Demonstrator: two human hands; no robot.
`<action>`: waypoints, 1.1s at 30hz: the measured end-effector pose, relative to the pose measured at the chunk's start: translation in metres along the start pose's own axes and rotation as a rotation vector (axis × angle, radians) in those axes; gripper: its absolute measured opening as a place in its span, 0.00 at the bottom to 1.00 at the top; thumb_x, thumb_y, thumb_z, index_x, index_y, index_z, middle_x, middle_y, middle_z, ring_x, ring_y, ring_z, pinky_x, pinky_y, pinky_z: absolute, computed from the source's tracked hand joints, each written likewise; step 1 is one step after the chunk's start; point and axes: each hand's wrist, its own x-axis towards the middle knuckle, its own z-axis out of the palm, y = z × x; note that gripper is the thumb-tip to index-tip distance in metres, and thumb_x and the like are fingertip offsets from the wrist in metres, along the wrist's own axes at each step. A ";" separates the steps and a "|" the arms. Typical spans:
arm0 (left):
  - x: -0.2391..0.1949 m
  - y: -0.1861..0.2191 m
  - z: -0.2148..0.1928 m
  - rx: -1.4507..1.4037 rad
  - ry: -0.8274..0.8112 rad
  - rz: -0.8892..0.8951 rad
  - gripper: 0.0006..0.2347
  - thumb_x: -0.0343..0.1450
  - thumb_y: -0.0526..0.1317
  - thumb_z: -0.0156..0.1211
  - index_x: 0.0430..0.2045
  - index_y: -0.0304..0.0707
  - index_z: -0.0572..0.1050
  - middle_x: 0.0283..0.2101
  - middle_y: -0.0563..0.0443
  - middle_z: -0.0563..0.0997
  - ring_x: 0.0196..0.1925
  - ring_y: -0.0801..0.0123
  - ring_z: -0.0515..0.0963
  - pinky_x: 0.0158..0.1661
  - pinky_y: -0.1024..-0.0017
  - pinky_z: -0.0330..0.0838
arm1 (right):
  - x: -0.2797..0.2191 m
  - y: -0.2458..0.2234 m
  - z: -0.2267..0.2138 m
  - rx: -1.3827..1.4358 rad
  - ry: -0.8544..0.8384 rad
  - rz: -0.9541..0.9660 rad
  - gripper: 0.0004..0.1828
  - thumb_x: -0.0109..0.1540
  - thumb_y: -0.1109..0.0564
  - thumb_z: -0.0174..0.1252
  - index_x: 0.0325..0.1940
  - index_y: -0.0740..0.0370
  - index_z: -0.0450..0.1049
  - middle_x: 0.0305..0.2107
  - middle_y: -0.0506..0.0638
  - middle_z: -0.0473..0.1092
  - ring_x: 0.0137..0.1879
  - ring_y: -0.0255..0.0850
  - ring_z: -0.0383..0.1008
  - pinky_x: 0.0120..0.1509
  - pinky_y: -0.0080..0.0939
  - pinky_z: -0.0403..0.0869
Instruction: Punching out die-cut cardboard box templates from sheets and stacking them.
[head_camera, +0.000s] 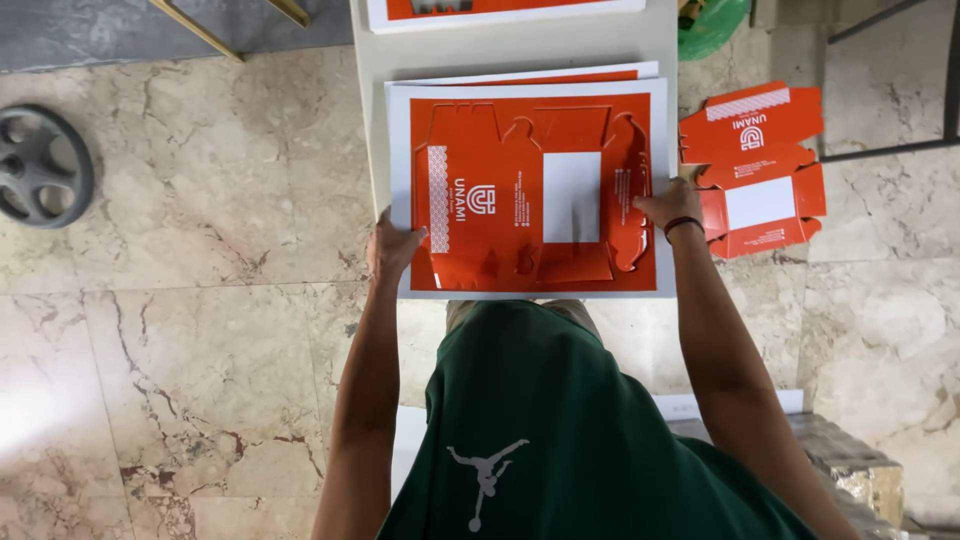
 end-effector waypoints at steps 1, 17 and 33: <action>-0.003 0.003 -0.004 -0.039 -0.014 0.033 0.39 0.64 0.53 0.70 0.71 0.45 0.61 0.56 0.31 0.79 0.61 0.40 0.77 0.57 0.47 0.72 | 0.004 0.003 0.001 0.022 0.033 -0.031 0.43 0.50 0.39 0.74 0.61 0.68 0.73 0.52 0.68 0.73 0.62 0.63 0.71 0.63 0.60 0.72; -0.088 0.024 -0.084 -0.571 0.166 0.513 0.33 0.69 0.33 0.73 0.68 0.30 0.60 0.45 0.32 0.78 0.41 0.51 0.80 0.45 0.56 0.78 | -0.082 -0.033 -0.109 0.205 0.277 -0.356 0.30 0.53 0.46 0.76 0.43 0.73 0.72 0.35 0.70 0.74 0.45 0.66 0.77 0.43 0.64 0.70; -0.028 -0.018 0.037 0.153 0.118 0.048 0.37 0.65 0.53 0.65 0.71 0.49 0.60 0.50 0.31 0.82 0.55 0.37 0.81 0.52 0.44 0.75 | -0.017 0.026 0.019 -0.108 0.129 -0.026 0.39 0.55 0.32 0.63 0.55 0.67 0.74 0.44 0.71 0.75 0.54 0.70 0.76 0.56 0.68 0.75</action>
